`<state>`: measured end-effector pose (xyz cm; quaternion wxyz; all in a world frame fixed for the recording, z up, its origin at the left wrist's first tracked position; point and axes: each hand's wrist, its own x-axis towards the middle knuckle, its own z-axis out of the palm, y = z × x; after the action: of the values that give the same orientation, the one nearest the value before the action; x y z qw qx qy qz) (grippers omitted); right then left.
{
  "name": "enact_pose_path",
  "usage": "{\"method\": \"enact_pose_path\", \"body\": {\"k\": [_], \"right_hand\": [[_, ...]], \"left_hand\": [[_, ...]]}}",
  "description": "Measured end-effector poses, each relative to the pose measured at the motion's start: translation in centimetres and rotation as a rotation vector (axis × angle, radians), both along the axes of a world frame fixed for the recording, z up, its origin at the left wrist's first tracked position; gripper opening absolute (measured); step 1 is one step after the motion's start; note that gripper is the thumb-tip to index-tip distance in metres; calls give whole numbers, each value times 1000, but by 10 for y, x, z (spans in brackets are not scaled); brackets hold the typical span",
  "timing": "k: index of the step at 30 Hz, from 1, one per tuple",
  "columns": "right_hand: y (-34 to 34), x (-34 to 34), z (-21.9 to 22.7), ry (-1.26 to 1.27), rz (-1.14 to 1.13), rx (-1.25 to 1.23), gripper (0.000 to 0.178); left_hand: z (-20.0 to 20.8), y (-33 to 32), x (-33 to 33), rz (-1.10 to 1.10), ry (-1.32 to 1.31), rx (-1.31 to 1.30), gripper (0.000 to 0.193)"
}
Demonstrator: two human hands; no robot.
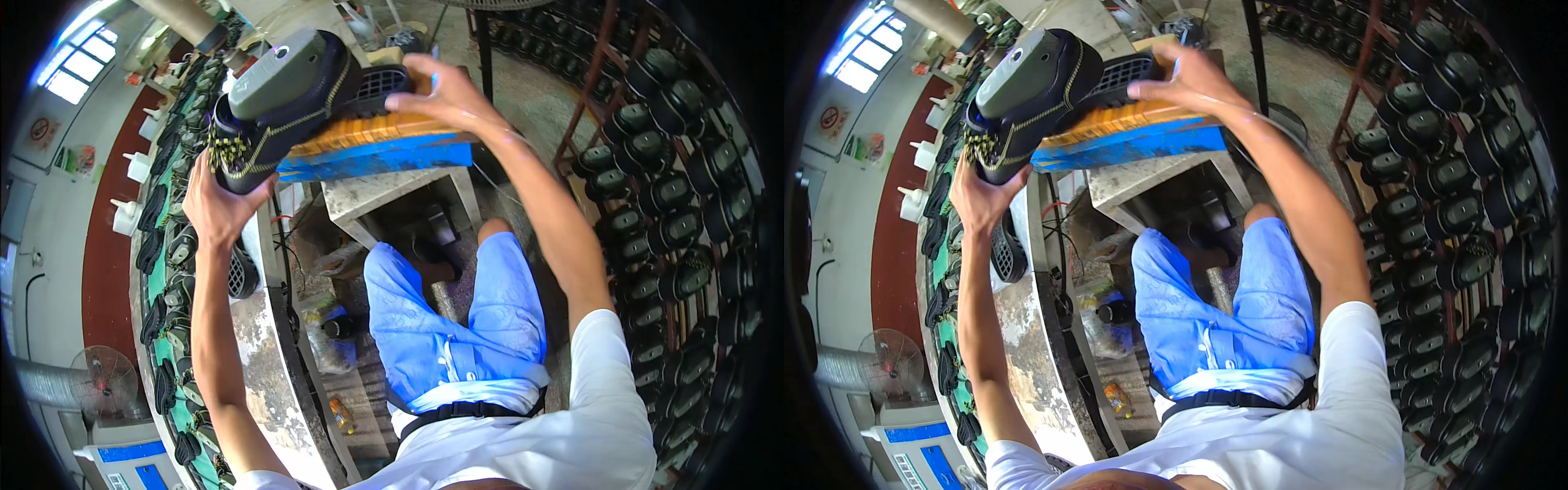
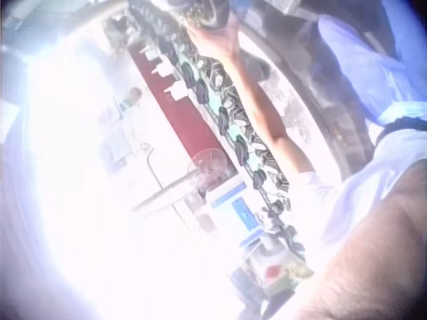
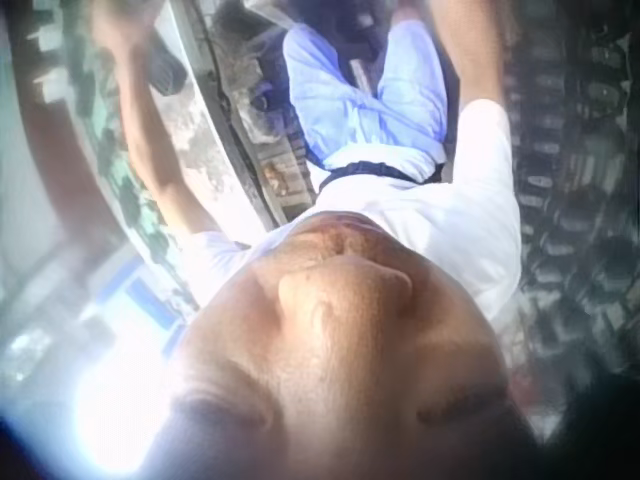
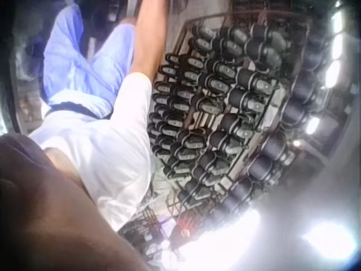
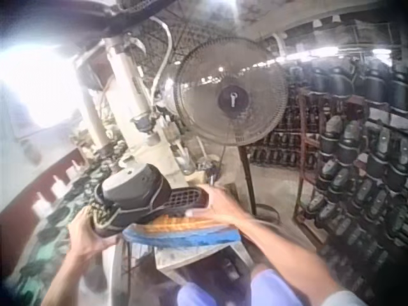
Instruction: The person applies a blue liquid to the seams of a shoe using a brush and then places the shoe onto a rack with other shoes.
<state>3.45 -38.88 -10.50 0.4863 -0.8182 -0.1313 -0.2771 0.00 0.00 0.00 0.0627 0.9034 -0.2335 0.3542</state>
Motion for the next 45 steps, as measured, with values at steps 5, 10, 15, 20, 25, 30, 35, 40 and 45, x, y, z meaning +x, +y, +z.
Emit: {"method": "enact_pose_path", "body": {"k": [5,10,15,20,25,30,35,40,45], "right_hand": [[19,8,8,147,181,-3,86],[19,6,28,237,246,18,89],[16,14,29,292,276,49,78],[18,21,24,304,290,103,78],[11,21,23,330,253,40,86],[14,21,26,324,309,80,82],[12,26,16,361,294,92,83],[14,30,24,345,263,37,84],[15,26,28,348,294,44,81]], "left_hand": [[30,21,50,27,124,167,93],[46,-5,90,-54,469,264,95],[20,-12,121,-239,430,177,104],[11,-12,114,-181,357,242,108],[10,-10,108,-88,387,253,125],[11,0,108,-152,329,220,119],[17,-4,109,-182,438,240,126],[-10,78,141,-531,846,-374,83],[-29,67,117,-670,955,-680,75]]}}
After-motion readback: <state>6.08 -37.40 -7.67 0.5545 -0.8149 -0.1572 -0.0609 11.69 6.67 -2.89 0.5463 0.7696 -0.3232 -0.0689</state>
